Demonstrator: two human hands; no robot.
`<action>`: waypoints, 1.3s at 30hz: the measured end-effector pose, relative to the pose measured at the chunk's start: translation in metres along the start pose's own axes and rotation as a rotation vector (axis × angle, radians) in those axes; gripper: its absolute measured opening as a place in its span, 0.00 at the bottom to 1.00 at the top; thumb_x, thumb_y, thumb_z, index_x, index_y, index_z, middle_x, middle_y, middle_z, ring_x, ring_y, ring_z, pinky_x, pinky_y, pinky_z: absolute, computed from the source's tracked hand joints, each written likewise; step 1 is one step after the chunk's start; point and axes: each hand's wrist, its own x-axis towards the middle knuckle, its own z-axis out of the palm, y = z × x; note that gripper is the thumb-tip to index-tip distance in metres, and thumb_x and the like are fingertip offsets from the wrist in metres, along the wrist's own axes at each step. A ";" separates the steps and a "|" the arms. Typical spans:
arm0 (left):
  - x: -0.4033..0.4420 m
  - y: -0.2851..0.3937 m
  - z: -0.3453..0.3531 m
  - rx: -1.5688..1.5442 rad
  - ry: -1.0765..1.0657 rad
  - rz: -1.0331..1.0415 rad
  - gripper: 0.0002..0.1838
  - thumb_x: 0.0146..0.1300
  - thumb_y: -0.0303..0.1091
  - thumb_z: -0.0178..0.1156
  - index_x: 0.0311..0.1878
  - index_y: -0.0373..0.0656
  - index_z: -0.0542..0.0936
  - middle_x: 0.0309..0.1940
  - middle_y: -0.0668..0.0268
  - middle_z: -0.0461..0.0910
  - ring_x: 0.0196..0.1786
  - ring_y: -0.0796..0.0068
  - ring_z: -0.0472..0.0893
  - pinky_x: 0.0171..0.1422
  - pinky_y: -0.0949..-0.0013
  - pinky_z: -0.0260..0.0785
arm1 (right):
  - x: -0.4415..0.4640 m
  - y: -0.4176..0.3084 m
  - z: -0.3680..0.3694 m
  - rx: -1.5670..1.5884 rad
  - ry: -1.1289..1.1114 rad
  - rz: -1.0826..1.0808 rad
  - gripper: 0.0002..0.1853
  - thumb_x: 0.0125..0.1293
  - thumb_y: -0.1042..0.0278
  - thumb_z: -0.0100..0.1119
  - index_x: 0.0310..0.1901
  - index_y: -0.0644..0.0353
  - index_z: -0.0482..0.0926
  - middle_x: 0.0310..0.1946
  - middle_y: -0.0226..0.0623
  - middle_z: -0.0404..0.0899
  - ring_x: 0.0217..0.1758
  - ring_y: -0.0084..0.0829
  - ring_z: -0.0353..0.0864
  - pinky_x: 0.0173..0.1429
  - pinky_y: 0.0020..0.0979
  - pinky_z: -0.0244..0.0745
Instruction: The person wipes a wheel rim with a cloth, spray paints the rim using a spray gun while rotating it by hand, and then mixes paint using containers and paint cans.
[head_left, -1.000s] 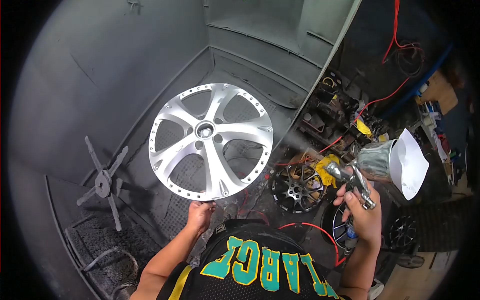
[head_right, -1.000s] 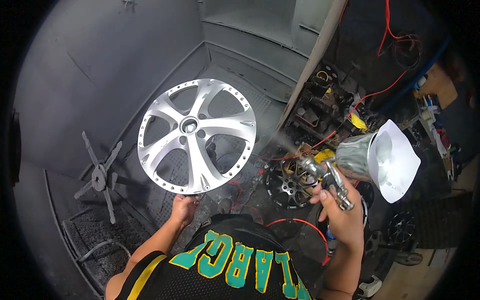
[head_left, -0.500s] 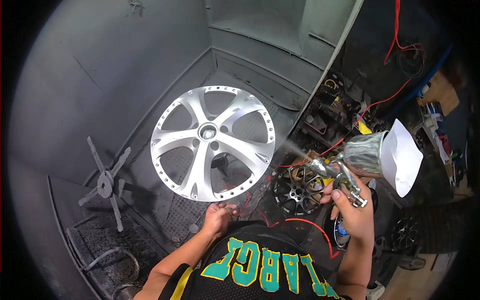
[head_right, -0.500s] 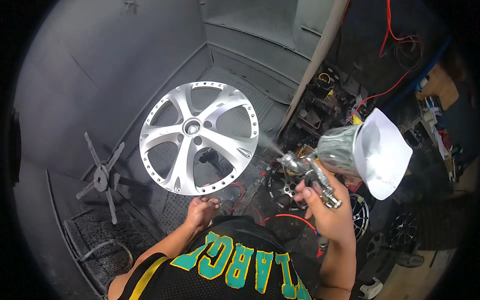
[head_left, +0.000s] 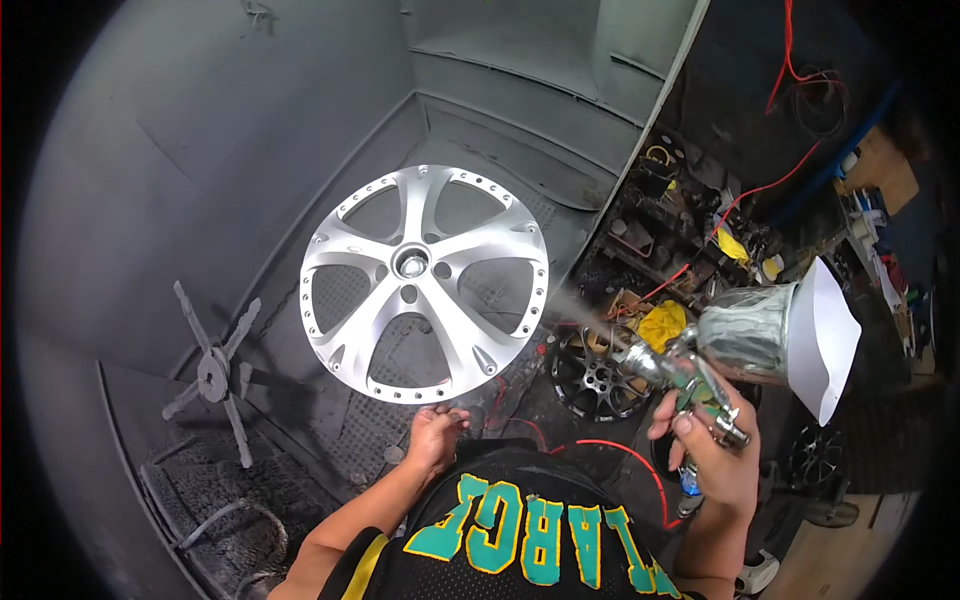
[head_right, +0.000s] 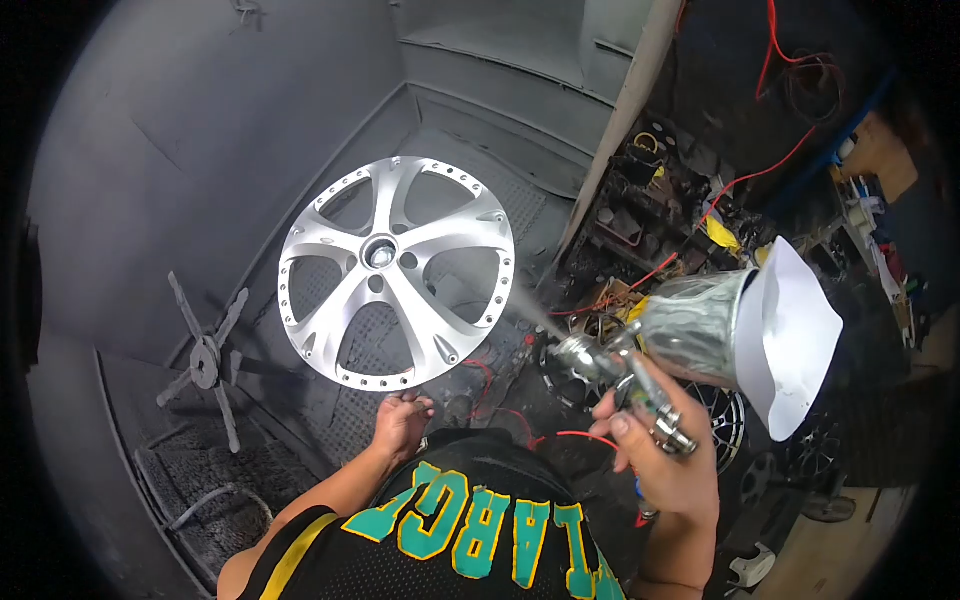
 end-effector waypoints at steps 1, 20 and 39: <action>0.002 -0.003 0.009 0.004 0.001 -0.002 0.29 0.60 0.18 0.59 0.66 0.40 0.70 0.47 0.65 0.79 0.44 0.70 0.82 0.48 0.66 0.73 | -0.003 -0.006 0.002 0.070 -0.006 0.037 0.33 0.65 0.72 0.62 0.70 0.76 0.66 0.41 0.44 0.82 0.41 0.29 0.86 0.29 0.21 0.76; -0.010 0.030 -0.080 -0.047 0.191 0.138 0.25 0.54 0.15 0.53 0.56 0.43 0.76 0.45 0.67 0.81 0.44 0.70 0.80 0.47 0.65 0.69 | -0.041 0.031 0.050 -0.146 0.157 0.055 0.32 0.69 0.68 0.60 0.72 0.71 0.65 0.41 0.38 0.82 0.39 0.26 0.85 0.29 0.21 0.76; -0.036 0.072 -0.154 0.015 0.258 0.192 0.28 0.53 0.13 0.49 0.58 0.44 0.73 0.44 0.65 0.81 0.40 0.74 0.78 0.44 0.68 0.70 | -0.055 0.051 0.121 -0.179 0.166 -0.049 0.31 0.71 0.67 0.60 0.73 0.71 0.65 0.41 0.36 0.81 0.38 0.24 0.84 0.29 0.20 0.77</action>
